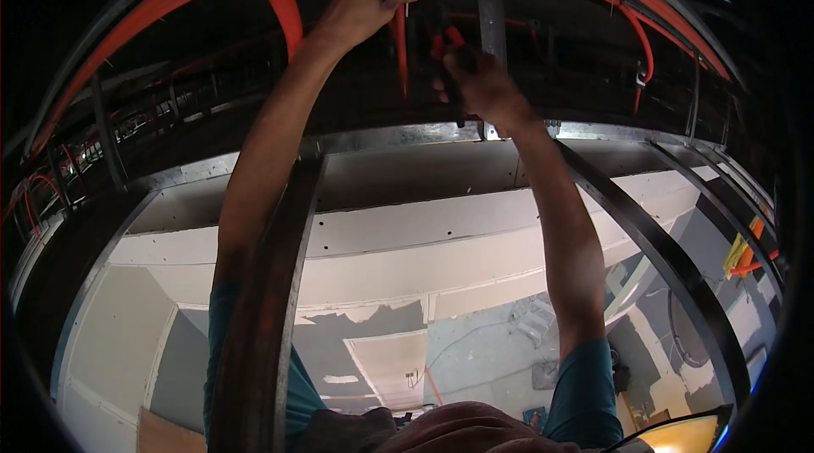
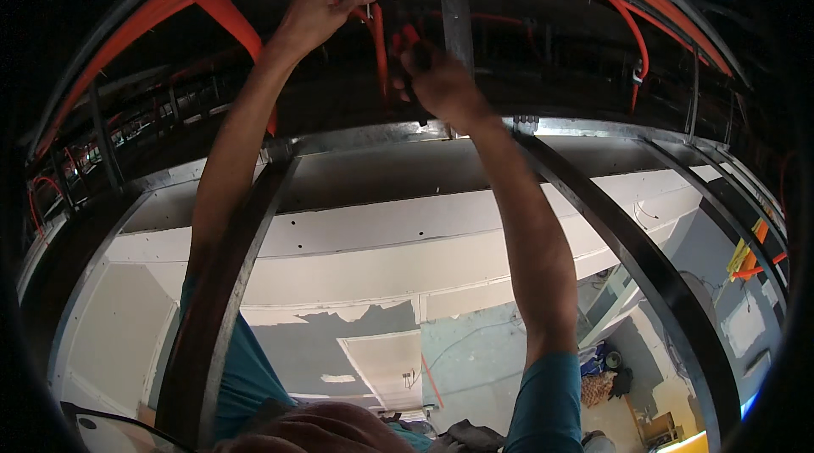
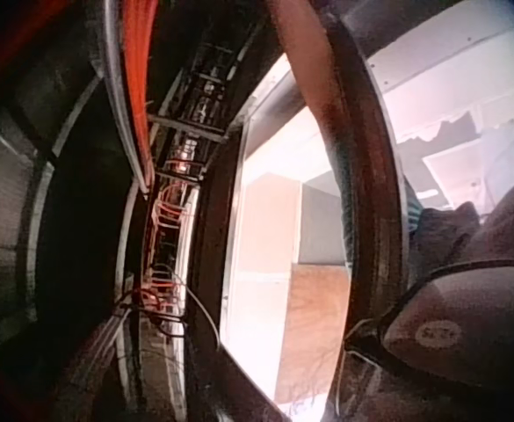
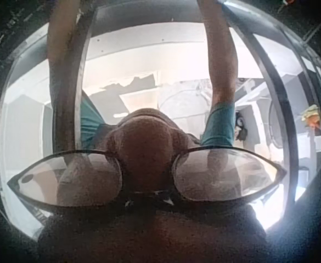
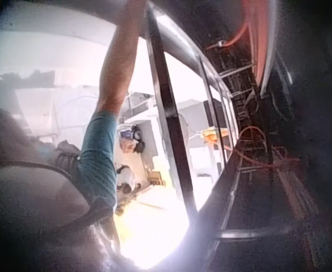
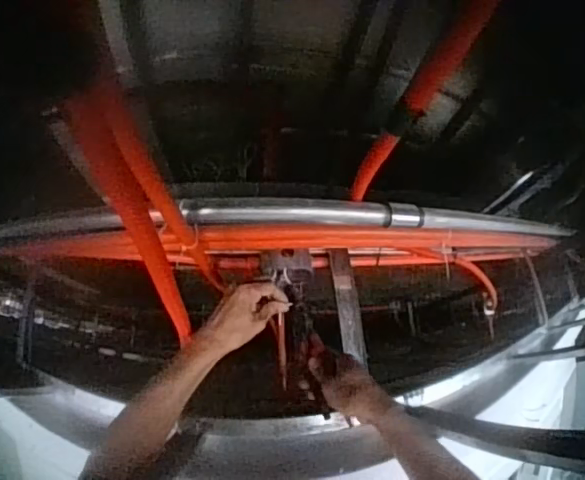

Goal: The person connects and organizes electrical wires inside a ceiling-mounted junction box by hand and using pliers.

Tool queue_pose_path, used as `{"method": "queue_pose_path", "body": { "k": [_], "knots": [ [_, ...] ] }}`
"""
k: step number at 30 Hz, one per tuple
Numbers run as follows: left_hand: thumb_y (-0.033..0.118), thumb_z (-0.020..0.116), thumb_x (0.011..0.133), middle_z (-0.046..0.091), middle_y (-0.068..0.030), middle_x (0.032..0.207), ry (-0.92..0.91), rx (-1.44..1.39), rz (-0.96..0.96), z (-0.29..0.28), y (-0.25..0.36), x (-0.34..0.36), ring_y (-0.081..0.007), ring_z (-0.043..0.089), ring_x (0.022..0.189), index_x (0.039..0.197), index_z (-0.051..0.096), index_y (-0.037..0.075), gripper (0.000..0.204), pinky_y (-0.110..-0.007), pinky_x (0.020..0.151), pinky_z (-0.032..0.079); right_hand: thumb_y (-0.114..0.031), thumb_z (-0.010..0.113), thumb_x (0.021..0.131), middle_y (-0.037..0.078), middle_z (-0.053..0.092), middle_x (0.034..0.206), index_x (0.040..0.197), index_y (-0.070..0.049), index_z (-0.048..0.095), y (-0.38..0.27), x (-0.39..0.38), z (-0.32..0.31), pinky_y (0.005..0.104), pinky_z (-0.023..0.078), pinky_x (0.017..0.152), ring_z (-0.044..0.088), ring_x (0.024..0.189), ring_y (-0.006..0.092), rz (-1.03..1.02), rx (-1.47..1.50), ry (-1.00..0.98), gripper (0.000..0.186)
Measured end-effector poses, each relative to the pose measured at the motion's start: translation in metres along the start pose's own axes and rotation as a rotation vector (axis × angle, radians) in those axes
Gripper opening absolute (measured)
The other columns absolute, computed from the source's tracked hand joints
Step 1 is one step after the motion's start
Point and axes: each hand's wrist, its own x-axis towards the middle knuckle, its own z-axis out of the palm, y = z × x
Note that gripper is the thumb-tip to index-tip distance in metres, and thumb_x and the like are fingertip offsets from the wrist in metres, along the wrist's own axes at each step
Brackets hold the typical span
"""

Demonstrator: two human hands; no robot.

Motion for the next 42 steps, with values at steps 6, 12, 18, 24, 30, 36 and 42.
{"method": "queue_pose_path", "body": {
  "k": [6, 12, 18, 24, 30, 36, 42],
  "knots": [
    [0.015, 0.066, 0.095, 0.071, -0.0079, 0.097, 0.066, 0.156, 0.207, 0.001, -0.008, -0.008, -0.0207, 0.067, 0.092, 0.1, 0.074, 0.006, 0.013, -0.034, 0.078, 0.053, -0.039, 0.048, 0.107, 0.002, 0.066, 0.08, 0.114, -0.008, 0.06, -0.059, -0.008, -0.03, 0.0295, 0.049, 0.065, 0.062, 0.068, 0.0119, 0.128, -0.218, -0.088, 0.034],
    [0.001, 0.062, 0.095, 0.061, -0.008, 0.073, 0.157, 0.039, 0.458, 0.013, -0.009, 0.006, -0.0209, 0.057, 0.066, 0.087, 0.067, -0.001, 0.01, -0.036, 0.064, 0.047, -0.038, 0.063, 0.099, 0.006, 0.068, 0.085, 0.108, -0.005, 0.064, -0.12, 0.003, -0.071, 0.0277, 0.051, 0.058, 0.065, 0.075, 0.0139, 0.186, -0.661, -0.236, 0.033],
    [0.001, 0.064, 0.093, 0.064, -0.0098, 0.082, 0.123, 0.134, 0.194, -0.003, 0.001, -0.008, -0.0222, 0.061, 0.074, 0.089, 0.066, -0.003, 0.006, -0.039, 0.069, 0.049, -0.042, 0.053, 0.104, 0.007, 0.069, 0.078, 0.104, -0.004, 0.063, -0.089, -0.008, -0.04, 0.0268, 0.049, 0.051, 0.065, 0.064, 0.0143, 0.152, -0.481, -0.157, 0.039],
    [0.016, 0.065, 0.098, 0.072, -0.0089, 0.099, 0.109, -0.094, 0.015, 0.011, -0.008, 0.005, -0.0174, 0.068, 0.089, 0.11, 0.07, 0.001, 0.02, -0.032, 0.08, 0.054, -0.031, 0.05, 0.105, 0.013, 0.07, 0.084, 0.104, -0.006, 0.066, -0.001, 0.008, 0.013, 0.035, 0.056, 0.056, 0.073, 0.074, 0.02, 0.048, -0.132, 0.116, 0.03],
    [0.025, 0.07, 0.096, 0.072, -0.0054, 0.096, 0.224, -0.319, -0.2, 0.006, 0.008, 0.021, -0.0128, 0.067, 0.093, 0.111, 0.071, 0.002, 0.028, -0.03, 0.082, 0.052, -0.029, 0.053, 0.106, 0.008, 0.071, 0.092, 0.119, -0.003, 0.062, -0.005, 0.028, 0.051, 0.0328, 0.059, 0.058, 0.068, 0.077, 0.0147, -0.103, 0.175, 0.309, 0.031],
    [0.026, 0.071, 0.095, 0.071, -0.0034, 0.095, 0.225, -0.342, -0.202, 0.005, 0.0, 0.027, -0.0106, 0.064, 0.09, 0.111, 0.072, 0.003, 0.029, -0.027, 0.082, 0.049, -0.021, 0.053, 0.106, 0.007, 0.069, 0.1, 0.122, -0.002, 0.059, 0.013, 0.063, 0.068, 0.0318, 0.063, 0.067, 0.067, 0.086, 0.013, -0.262, 0.384, 0.282, 0.026],
    [0.025, 0.071, 0.094, 0.073, -0.0042, 0.099, 0.178, -0.408, -0.27, 0.004, 0.0, 0.032, -0.0122, 0.065, 0.094, 0.11, 0.073, 0.003, 0.027, -0.028, 0.086, 0.05, -0.022, 0.053, 0.106, 0.008, 0.069, 0.103, 0.122, -0.003, 0.059, 0.022, 0.078, 0.067, 0.0325, 0.062, 0.069, 0.067, 0.09, 0.0148, -0.323, 0.428, 0.289, 0.026]
  ]
}}
